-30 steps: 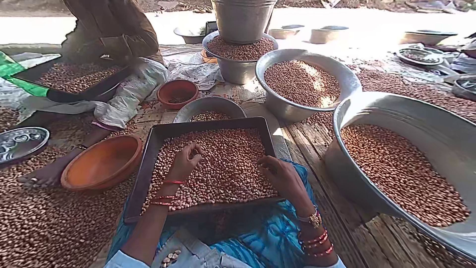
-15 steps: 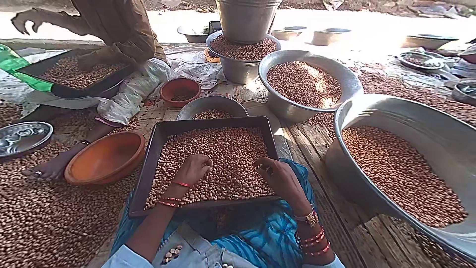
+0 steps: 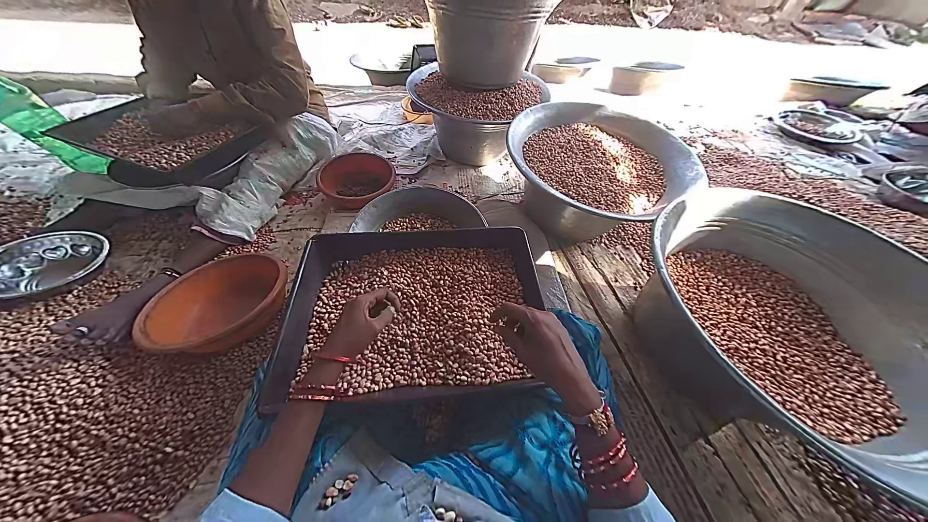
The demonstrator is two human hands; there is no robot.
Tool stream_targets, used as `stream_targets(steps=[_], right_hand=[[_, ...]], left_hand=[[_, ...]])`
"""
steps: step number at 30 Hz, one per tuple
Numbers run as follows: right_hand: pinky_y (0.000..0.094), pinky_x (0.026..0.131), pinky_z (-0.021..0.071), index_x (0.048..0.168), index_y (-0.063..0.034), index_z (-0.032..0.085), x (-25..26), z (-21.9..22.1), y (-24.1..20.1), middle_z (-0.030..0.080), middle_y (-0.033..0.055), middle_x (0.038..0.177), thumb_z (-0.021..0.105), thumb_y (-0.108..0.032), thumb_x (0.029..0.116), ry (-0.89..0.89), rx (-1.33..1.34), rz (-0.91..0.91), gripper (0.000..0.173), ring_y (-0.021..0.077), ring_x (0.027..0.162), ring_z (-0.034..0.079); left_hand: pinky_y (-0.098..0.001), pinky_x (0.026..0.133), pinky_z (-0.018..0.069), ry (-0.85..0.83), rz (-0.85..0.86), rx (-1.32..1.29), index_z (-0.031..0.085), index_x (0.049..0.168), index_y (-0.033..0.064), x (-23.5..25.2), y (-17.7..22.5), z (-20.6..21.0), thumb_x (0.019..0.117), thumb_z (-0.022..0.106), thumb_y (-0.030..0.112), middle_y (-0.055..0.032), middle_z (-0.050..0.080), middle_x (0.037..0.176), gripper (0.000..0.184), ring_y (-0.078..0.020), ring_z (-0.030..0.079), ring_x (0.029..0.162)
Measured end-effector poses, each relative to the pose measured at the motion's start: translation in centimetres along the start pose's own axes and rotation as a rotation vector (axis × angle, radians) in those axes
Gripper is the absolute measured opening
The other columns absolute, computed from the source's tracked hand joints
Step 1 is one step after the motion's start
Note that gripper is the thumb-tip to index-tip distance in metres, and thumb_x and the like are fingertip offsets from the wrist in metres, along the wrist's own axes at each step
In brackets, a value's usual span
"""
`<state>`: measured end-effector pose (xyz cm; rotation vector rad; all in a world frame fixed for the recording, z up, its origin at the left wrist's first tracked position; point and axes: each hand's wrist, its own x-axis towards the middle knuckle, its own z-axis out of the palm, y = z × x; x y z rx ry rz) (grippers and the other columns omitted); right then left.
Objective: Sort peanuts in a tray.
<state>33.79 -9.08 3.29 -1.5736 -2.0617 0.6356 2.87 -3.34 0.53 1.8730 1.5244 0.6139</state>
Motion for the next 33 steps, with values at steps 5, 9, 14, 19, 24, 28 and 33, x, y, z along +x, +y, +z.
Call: stream_targets(steps=[5,9,14,19,24,28,33], right_hand=[[0.0478,0.077,0.0548,0.114,-0.0090,0.075,-0.1,-0.1,0.0,0.074,0.0093,0.090,0.059,-0.017,0.1005,-0.017,-0.010,0.020,0.022,0.0254,0.080,0.070],[0.0495,0.080,0.0550,0.110,-0.0077,0.075,0.1,0.8,-1.2,0.074,0.0111,0.095,0.059,-0.020,0.1016,-0.081,-0.034,-0.003,0.022,0.0277,0.086,0.071],[0.0534,0.078,0.0542,0.108,-0.0076,0.077,0.5,2.9,-2.5,0.074,0.0148,0.099,0.062,-0.021,0.0997,-0.163,-0.114,-0.061,0.022,0.0329,0.091,0.072],[0.0550,0.079,0.0542,0.111,-0.0065,0.075,1.0,4.8,-3.1,0.071,0.0200,0.110,0.062,-0.017,0.0990,-0.255,-0.282,-0.014,0.021,0.0382,0.097,0.071],[0.0558,0.076,0.0526,0.106,-0.0066,0.075,1.4,4.8,-2.6,0.073,0.0165,0.102,0.061,-0.019,0.0967,-0.265,-0.220,-0.064,0.021,0.0355,0.093,0.071],[0.0522,0.073,0.0527,0.106,-0.0095,0.076,1.0,3.0,-1.1,0.072,0.0106,0.090,0.064,-0.024,0.0960,-0.109,-0.040,-0.076,0.022,0.0294,0.082,0.069],[0.0517,0.073,0.0531,0.105,-0.0092,0.077,0.2,2.1,-0.8,0.072,0.0115,0.091,0.064,-0.024,0.0972,-0.057,-0.073,-0.060,0.021,0.0295,0.082,0.069]], left_hand=[[-0.0524,0.087,0.0511,-0.165,-0.109,0.299,0.073,0.116,0.0016,0.2,2.0,1.0,0.0995,0.066,0.016,-0.0205,0.070,0.098,0.023,-0.0344,0.066,0.090],[-0.0579,0.105,0.0473,-0.280,-0.136,0.464,0.070,0.121,-0.0015,0.6,2.6,3.0,0.1010,0.063,0.018,-0.0251,0.067,0.125,0.029,-0.0418,0.063,0.121],[-0.0293,0.085,0.0556,-0.511,0.147,-0.044,0.072,0.104,0.0009,-1.3,1.9,-1.6,0.0971,0.069,0.010,-0.0042,0.073,0.094,0.012,-0.0100,0.068,0.086],[-0.0209,0.078,0.0590,-0.302,0.197,-0.256,0.073,0.100,0.0070,-3.6,1.8,-4.5,0.0930,0.069,0.008,0.0038,0.075,0.094,0.008,-0.0021,0.071,0.082],[-0.0556,0.090,0.0541,-0.136,0.094,0.360,0.076,0.109,0.0037,-2.3,1.8,-0.6,0.0940,0.071,0.009,-0.0190,0.072,0.107,0.017,-0.0362,0.070,0.097],[-0.0576,0.099,0.0505,-0.276,0.001,0.535,0.074,0.119,0.0049,-1.6,1.7,2.2,0.0970,0.069,0.015,-0.0224,0.067,0.124,0.025,-0.0410,0.062,0.121],[-0.0459,0.092,0.0549,-0.110,-0.019,0.091,0.073,0.107,-0.0025,-1.6,0.6,0.5,0.0953,0.072,0.011,-0.0159,0.075,0.100,0.018,-0.0260,0.073,0.094]])
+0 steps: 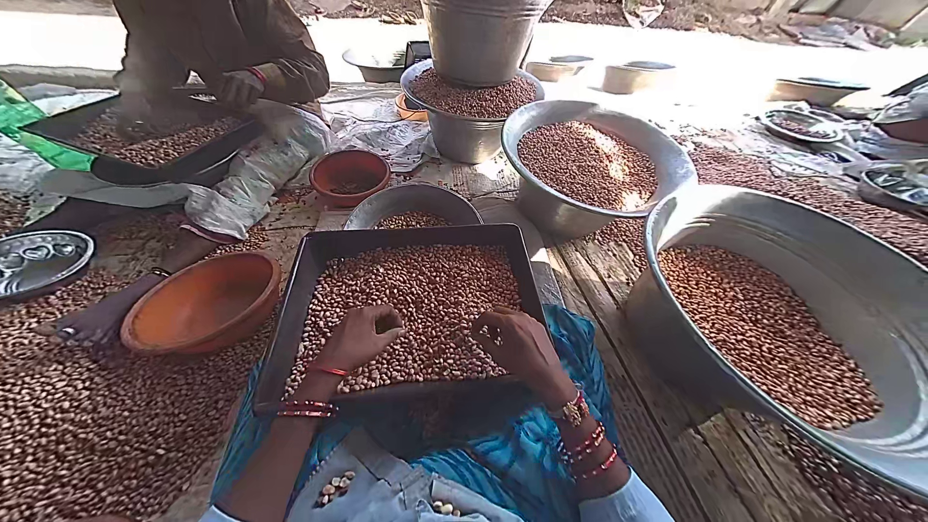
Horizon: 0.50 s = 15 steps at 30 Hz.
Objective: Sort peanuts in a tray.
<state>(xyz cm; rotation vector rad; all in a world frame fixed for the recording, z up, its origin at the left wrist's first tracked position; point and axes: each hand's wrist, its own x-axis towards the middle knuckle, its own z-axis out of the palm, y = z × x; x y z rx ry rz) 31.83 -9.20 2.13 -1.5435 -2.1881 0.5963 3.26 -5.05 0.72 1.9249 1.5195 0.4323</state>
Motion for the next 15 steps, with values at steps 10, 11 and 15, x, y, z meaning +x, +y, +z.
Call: stream_targets(steps=[10,11,15], right_hand=[[0.0563,0.082,0.0532,0.113,-0.0077,0.074,1.9,3.5,-2.6,0.072,0.0182,0.112,0.061,-0.021,0.1001,-0.313,-0.199,-0.020,0.023,0.0377,0.101,0.070],[0.0559,0.081,0.0529,0.114,-0.0082,0.074,2.0,3.7,-2.6,0.071,0.0180,0.111,0.061,-0.021,0.1001,-0.316,-0.204,-0.022,0.023,0.0373,0.100,0.070],[0.0570,0.079,0.0518,0.117,-0.0096,0.072,2.2,3.8,-2.4,0.071,0.0182,0.111,0.058,-0.020,0.0998,-0.332,-0.210,-0.021,0.024,0.0381,0.098,0.069]], left_hand=[[-0.0566,0.096,0.0514,-0.120,-0.073,0.342,0.072,0.120,0.0015,0.2,2.2,1.8,0.1027,0.058,0.012,-0.0238,0.072,0.112,0.025,-0.0404,0.069,0.105],[-0.0565,0.100,0.0507,-0.141,-0.087,0.393,0.072,0.122,0.0022,0.4,2.3,2.3,0.1035,0.056,0.010,-0.0231,0.070,0.121,0.026,-0.0408,0.068,0.113],[-0.0579,0.101,0.0506,-0.183,-0.120,0.495,0.070,0.126,0.0018,0.8,3.0,3.4,0.1042,0.052,0.007,-0.0234,0.066,0.130,0.029,-0.0423,0.064,0.120]])
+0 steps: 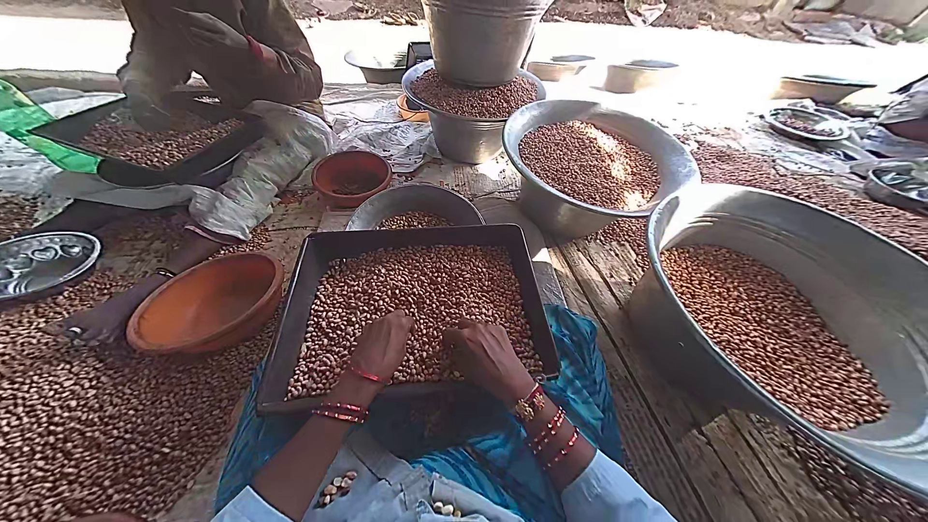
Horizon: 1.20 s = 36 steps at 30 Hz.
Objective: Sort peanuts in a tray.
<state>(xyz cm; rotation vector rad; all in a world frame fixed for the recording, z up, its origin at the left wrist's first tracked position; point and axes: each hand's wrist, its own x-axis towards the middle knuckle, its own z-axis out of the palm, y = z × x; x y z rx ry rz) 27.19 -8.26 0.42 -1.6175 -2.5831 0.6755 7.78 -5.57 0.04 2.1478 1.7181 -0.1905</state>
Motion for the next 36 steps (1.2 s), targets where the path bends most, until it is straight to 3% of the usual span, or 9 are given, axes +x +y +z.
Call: stream_targets(steps=[6,9,12,14,16,18,24,30,36], right_hand=[[0.0575,0.078,0.0507,0.112,-0.0089,0.071,0.6,0.2,0.0,0.072,0.0162,0.105,0.060,-0.023,0.0975,0.006,-0.011,-0.011,0.023,0.0364,0.097,0.070],[0.0573,0.075,0.0506,0.106,-0.0082,0.073,0.1,-0.4,0.4,0.073,0.0149,0.098,0.061,-0.027,0.0965,0.052,0.090,-0.049,0.024,0.0343,0.091,0.071],[0.0323,0.066,0.0479,0.105,-0.0042,0.073,-1.3,-1.8,1.6,0.067,0.0017,0.081,0.067,-0.026,0.0965,0.066,0.594,-0.338,0.024,0.0106,0.070,0.059],[0.0166,0.073,0.0527,0.107,-0.0015,0.069,-2.2,-2.3,1.9,0.070,-0.0068,0.089,0.066,-0.017,0.0966,0.074,0.938,-0.494,0.020,-0.0051,0.078,0.062],[0.0210,0.067,0.0499,0.105,-0.0032,0.074,-2.9,-2.8,2.1,0.071,-0.0021,0.087,0.067,-0.020,0.0962,0.188,0.770,-0.401,0.020,-0.0001,0.071,0.059],[0.0417,0.070,0.0514,0.103,-0.0074,0.076,-3.4,-2.9,2.1,0.073,0.0062,0.088,0.068,-0.023,0.0961,0.187,0.451,-0.264,0.020,0.0190,0.073,0.064],[0.0584,0.078,0.0518,0.107,-0.0091,0.077,-3.1,-1.5,0.9,0.074,0.0158,0.103,0.069,-0.026,0.0961,0.003,0.137,-0.113,0.022,0.0354,0.093,0.071],[0.0582,0.080,0.0504,0.107,-0.0070,0.074,-1.7,-1.0,0.3,0.073,0.0162,0.101,0.065,-0.029,0.0990,-0.114,0.051,-0.059,0.025,0.0359,0.095,0.070],[0.0493,0.074,0.0518,0.108,-0.0061,0.075,-3.2,-2.5,1.2,0.072,0.0129,0.094,0.067,-0.023,0.0972,-0.021,0.302,-0.265,0.022,0.0280,0.084,0.069]], left_hand=[[-0.0576,0.101,0.0498,-0.029,-0.021,-0.057,0.071,0.119,-0.0011,-0.2,-1.3,-0.2,0.1025,0.060,0.013,-0.0244,0.069,0.122,0.024,-0.0416,0.066,0.117],[-0.0537,0.090,0.0517,0.023,-0.009,-0.244,0.072,0.114,-0.0010,-0.4,-2.7,-0.7,0.1016,0.064,0.016,-0.0218,0.070,0.094,0.023,-0.0364,0.067,0.090],[-0.0464,0.078,0.0494,0.052,0.105,-0.317,0.073,0.110,0.0005,-1.1,-2.6,-0.9,0.0989,0.068,0.014,-0.0152,0.065,0.081,0.018,-0.0273,0.059,0.074],[-0.0488,0.082,0.0518,0.027,0.198,-0.313,0.074,0.109,0.0013,-1.2,-1.9,-0.1,0.0951,0.072,0.013,-0.0171,0.070,0.090,0.019,-0.0295,0.064,0.081],[-0.0564,0.095,0.0525,-0.029,0.236,-0.252,0.075,0.113,0.0012,-0.9,-1.2,0.6,0.0938,0.073,0.013,-0.0222,0.073,0.107,0.023,-0.0388,0.070,0.101],[-0.0559,0.095,0.0521,-0.062,0.228,-0.243,0.075,0.112,0.0006,-0.7,-1.0,0.8,0.0954,0.072,0.015,-0.0223,0.073,0.105,0.022,-0.0385,0.069,0.099],[-0.0154,0.057,0.0493,0.136,0.228,-0.868,0.063,0.103,0.0026,-1.2,-3.6,-0.7,0.0985,0.056,0.010,0.0059,0.062,0.075,0.011,0.0023,0.056,0.058],[-0.0468,0.075,0.0508,-0.006,0.242,-0.344,0.075,0.111,0.0043,-1.3,-1.1,0.4,0.0956,0.068,0.011,-0.0129,0.066,0.079,0.018,-0.0263,0.059,0.072],[-0.0513,0.089,0.0527,-0.058,0.248,-0.286,0.075,0.108,0.0006,-0.8,0.2,1.1,0.0966,0.070,0.016,-0.0192,0.072,0.095,0.019,-0.0335,0.067,0.089]])
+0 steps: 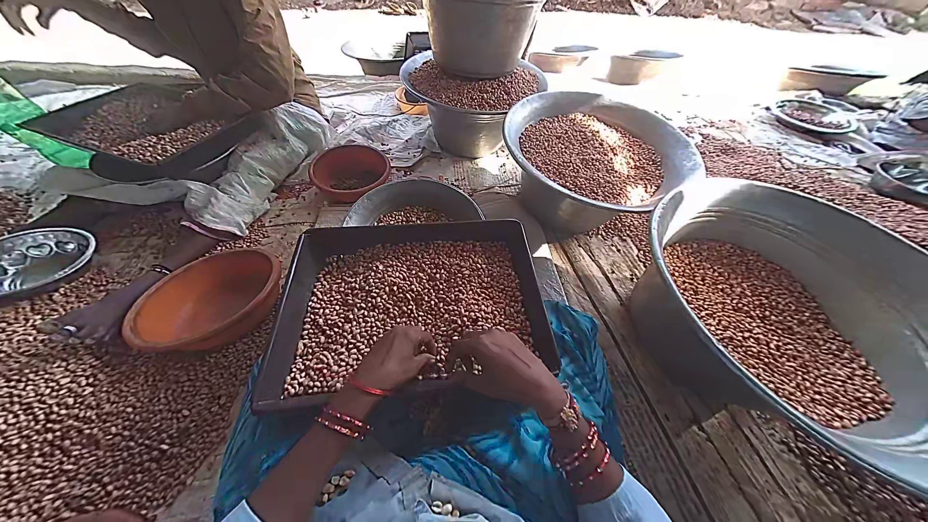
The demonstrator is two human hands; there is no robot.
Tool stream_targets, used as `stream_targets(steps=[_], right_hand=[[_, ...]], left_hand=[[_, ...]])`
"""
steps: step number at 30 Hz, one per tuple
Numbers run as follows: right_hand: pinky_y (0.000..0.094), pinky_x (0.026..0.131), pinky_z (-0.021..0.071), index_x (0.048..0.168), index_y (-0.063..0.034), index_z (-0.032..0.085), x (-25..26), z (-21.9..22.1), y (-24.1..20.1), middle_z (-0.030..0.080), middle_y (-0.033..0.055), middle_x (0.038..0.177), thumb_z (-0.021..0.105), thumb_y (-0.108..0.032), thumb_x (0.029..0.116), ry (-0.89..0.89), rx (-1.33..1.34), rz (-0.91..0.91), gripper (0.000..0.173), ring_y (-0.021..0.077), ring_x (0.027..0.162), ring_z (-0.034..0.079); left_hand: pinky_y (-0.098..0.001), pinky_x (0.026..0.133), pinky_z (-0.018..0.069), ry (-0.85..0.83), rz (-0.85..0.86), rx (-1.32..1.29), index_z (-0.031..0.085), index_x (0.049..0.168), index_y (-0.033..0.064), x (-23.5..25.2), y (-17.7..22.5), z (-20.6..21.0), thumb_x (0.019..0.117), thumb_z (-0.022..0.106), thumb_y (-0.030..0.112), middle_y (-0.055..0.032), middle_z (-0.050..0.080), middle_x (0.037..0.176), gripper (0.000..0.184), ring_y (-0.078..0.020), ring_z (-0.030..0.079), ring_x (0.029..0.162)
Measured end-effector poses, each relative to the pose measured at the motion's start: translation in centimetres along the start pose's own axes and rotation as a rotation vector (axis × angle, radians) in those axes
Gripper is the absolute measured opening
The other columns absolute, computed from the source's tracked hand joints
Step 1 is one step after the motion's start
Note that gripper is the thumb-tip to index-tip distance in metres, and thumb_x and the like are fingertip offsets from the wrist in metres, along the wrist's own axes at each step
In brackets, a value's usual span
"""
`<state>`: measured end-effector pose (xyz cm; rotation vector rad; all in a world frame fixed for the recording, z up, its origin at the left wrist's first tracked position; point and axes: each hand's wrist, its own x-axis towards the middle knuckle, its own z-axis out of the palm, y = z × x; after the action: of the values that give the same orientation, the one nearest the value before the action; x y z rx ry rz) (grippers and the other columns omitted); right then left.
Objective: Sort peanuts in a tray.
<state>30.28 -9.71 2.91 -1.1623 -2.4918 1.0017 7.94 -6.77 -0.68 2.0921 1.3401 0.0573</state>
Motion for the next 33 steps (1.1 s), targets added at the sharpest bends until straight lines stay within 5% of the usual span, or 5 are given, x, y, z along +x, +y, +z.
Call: stream_targets(steps=[3,7,17,27,33], right_hand=[[0.0202,0.067,0.0495,0.109,-0.0005,0.073,-0.7,-0.7,0.2,0.070,0.0046,0.085,0.070,-0.017,0.0966,0.086,0.401,-0.324,0.021,0.0031,0.071,0.060],[0.0451,0.068,0.0533,0.099,-0.0073,0.077,0.1,-0.3,0.3,0.073,0.0109,0.091,0.068,-0.017,0.0953,0.171,0.014,-0.167,0.014,0.0239,0.077,0.068],[0.0569,0.079,0.0533,0.105,-0.0075,0.077,3.7,2.9,0.7,0.073,0.0173,0.108,0.063,-0.010,0.0970,-0.079,-0.260,-0.090,0.017,0.0368,0.097,0.070],[0.0389,0.072,0.0541,0.105,-0.0020,0.073,2.4,1.1,0.5,0.071,0.0109,0.091,0.070,-0.014,0.0962,-0.014,0.199,-0.361,0.015,0.0205,0.079,0.067],[0.0538,0.091,0.0538,0.134,-0.0069,0.062,-2.4,-3.1,1.8,0.072,0.0171,0.114,0.069,-0.022,0.0981,0.074,-0.031,0.264,0.040,0.0338,0.102,0.070]], left_hand=[[-0.0285,0.077,0.0542,-0.051,0.206,-0.328,0.074,0.098,0.0012,-1.5,-1.4,-2.4,0.0947,0.071,0.011,-0.0038,0.072,0.087,0.011,-0.0080,0.065,0.077],[-0.0245,0.091,0.0598,-0.222,0.545,-0.826,0.077,0.104,0.0099,-3.7,-3.3,-5.2,0.0978,0.069,0.016,0.0025,0.078,0.106,0.012,-0.0067,0.073,0.101],[-0.0578,0.095,0.0521,-0.039,-0.023,0.173,0.077,0.112,0.0074,-1.7,-2.2,-1.4,0.0949,0.072,0.014,-0.0191,0.071,0.116,0.019,-0.0381,0.068,0.109],[-0.0196,0.082,0.0599,-0.266,0.484,-0.801,0.076,0.112,0.0171,-4.6,-5.0,-4.7,0.0946,0.074,0.024,0.0081,0.077,0.102,0.019,-0.0015,0.072,0.092],[-0.0554,0.094,0.0524,0.269,-0.179,0.023,0.066,0.130,0.0026,-4.0,-4.7,-7.1,0.0964,0.071,0.011,-0.0202,0.071,0.118,0.035,-0.0356,0.070,0.102]])
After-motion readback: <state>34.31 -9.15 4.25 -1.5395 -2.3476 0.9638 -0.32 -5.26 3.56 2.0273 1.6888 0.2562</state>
